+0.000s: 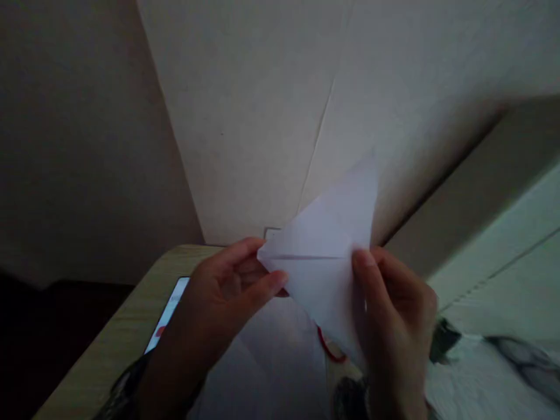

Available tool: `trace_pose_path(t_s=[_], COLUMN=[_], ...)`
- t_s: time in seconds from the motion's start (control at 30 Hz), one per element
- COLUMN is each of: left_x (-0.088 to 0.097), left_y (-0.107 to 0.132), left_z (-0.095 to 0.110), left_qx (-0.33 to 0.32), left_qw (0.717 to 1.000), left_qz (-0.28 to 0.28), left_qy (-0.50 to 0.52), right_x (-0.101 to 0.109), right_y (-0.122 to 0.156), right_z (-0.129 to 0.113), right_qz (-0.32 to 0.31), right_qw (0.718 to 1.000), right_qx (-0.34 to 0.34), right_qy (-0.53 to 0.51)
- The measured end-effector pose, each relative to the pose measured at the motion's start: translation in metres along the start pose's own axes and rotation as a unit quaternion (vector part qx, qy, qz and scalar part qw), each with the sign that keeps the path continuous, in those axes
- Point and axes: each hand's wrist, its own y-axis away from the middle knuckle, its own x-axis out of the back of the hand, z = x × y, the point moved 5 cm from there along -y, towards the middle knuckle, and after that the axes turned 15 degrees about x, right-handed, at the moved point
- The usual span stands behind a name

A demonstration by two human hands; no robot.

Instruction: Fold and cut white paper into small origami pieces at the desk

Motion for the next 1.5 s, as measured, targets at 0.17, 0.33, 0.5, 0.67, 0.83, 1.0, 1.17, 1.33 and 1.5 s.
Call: trace_pose_path(t_s=[0.17,0.33,0.5,0.67,0.83,1.0,1.17,1.33,1.5], left_x=[0.014,0.025,0.022,0.016,0.010,0.005,0.003,0.004,0.005], left_y=[-0.001,-0.003,-0.005,-0.004,-0.002,-0.004,-0.008,-0.008,-0.007], left_z=[0.001,0.009,0.004,-0.002,0.003,0.003,0.001,-0.005,-0.003], left_qx=[-0.071,-0.111,-0.119,-0.108,-0.115,-0.063,-0.004,0.056,0.038], left_qw=[0.989,0.954,0.935,0.945,0.955,0.980,0.987,0.989,0.991], left_qz=[0.121,0.158,0.109,0.087,0.074,0.048,-0.017,-0.046,-0.019], left_qy=[-0.047,-0.231,-0.317,-0.296,-0.262,-0.183,-0.159,-0.130,-0.124], right_x=[-0.006,0.025,0.032,-0.012,-0.019,-0.018,-0.018,-0.017,-0.018], right_y=[-0.009,-0.008,-0.001,-0.006,-0.008,-0.010,-0.011,-0.007,-0.004], right_z=[0.005,0.006,-0.015,-0.015,-0.006,-0.008,-0.009,-0.007,-0.007], right_qz=[-0.122,-0.039,0.046,-0.201,-0.225,-0.191,-0.192,-0.217,-0.227], right_qw=[0.992,0.994,0.992,0.977,0.973,0.979,0.978,0.973,0.970], right_qx=[-0.018,-0.029,0.019,0.068,0.022,0.011,0.013,-0.013,-0.039], right_qy=[0.005,0.093,0.117,0.004,-0.052,-0.069,-0.086,-0.080,-0.076])
